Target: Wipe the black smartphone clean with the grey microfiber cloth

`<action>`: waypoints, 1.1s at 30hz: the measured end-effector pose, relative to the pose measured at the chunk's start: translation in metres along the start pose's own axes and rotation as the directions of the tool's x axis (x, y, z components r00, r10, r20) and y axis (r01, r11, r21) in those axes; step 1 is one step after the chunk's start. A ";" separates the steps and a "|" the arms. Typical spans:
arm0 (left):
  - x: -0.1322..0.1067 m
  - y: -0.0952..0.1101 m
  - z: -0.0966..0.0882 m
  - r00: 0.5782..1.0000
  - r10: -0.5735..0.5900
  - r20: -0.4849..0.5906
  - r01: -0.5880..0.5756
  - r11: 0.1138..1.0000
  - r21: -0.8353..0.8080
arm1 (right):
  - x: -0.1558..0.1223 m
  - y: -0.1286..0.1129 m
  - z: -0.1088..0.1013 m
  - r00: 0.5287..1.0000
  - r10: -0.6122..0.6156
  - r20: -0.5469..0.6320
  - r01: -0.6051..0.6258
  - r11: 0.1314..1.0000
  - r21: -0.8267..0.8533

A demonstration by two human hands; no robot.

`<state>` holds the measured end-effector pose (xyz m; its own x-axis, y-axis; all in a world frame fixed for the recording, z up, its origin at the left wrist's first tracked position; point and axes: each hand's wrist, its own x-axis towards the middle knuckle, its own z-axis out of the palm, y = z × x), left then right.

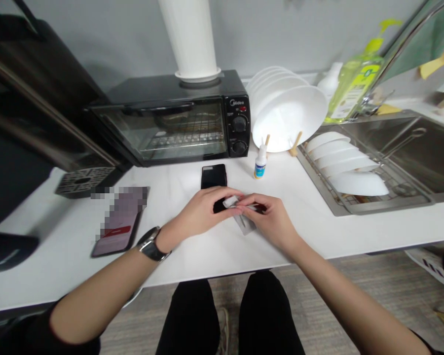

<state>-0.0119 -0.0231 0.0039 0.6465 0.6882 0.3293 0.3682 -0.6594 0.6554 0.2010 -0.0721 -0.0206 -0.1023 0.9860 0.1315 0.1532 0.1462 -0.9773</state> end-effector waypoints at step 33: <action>-0.002 0.012 -0.002 0.994 -0.107 -0.027 0.101 0.982 -0.163 | -0.008 -0.005 0.005 0.978 -0.195 -0.075 0.159 0.929 -0.335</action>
<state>-0.0095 -0.0318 0.0126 0.5851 0.7626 0.2758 0.3180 -0.5287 0.7870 0.1965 -0.0815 -0.0171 -0.0561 0.9418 0.3315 0.4548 0.3197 -0.8312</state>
